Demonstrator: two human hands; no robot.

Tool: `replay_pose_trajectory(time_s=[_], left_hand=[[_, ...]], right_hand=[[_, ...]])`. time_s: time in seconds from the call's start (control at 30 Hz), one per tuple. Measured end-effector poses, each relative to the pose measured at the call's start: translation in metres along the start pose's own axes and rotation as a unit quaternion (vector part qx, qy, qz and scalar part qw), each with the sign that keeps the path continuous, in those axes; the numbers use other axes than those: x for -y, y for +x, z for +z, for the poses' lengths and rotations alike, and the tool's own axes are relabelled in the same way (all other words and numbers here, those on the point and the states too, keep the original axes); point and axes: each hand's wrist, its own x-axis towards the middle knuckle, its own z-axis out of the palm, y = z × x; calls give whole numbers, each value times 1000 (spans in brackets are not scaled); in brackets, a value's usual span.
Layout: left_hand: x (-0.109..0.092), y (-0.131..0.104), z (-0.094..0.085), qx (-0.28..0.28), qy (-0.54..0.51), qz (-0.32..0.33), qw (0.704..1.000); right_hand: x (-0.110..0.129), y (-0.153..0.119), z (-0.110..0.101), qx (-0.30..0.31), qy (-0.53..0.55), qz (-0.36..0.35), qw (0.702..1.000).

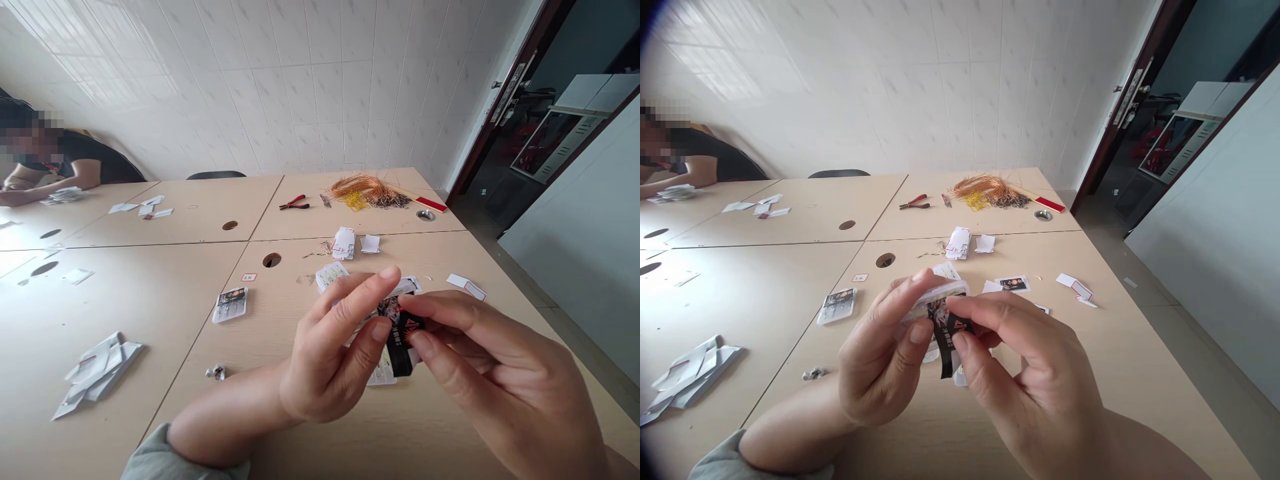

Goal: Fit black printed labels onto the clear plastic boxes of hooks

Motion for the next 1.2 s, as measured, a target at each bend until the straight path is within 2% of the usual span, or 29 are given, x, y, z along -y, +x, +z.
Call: replay_pose_trajectory(time_s=[0.43, 0.7, 1.2], left_hand=[[-1, 5, 0, -20, 0, 16, 1000], [0, 6, -2, -9, 3, 37, 999], [-1, 7, -2, -9, -5, 23, 1000]], right_hand=[[2, 1, 1, -10, 4, -11, 1000], [5, 1, 0, -6, 9, -5, 1000], [4, 3, 1, -16, 1, -17, 1000]])
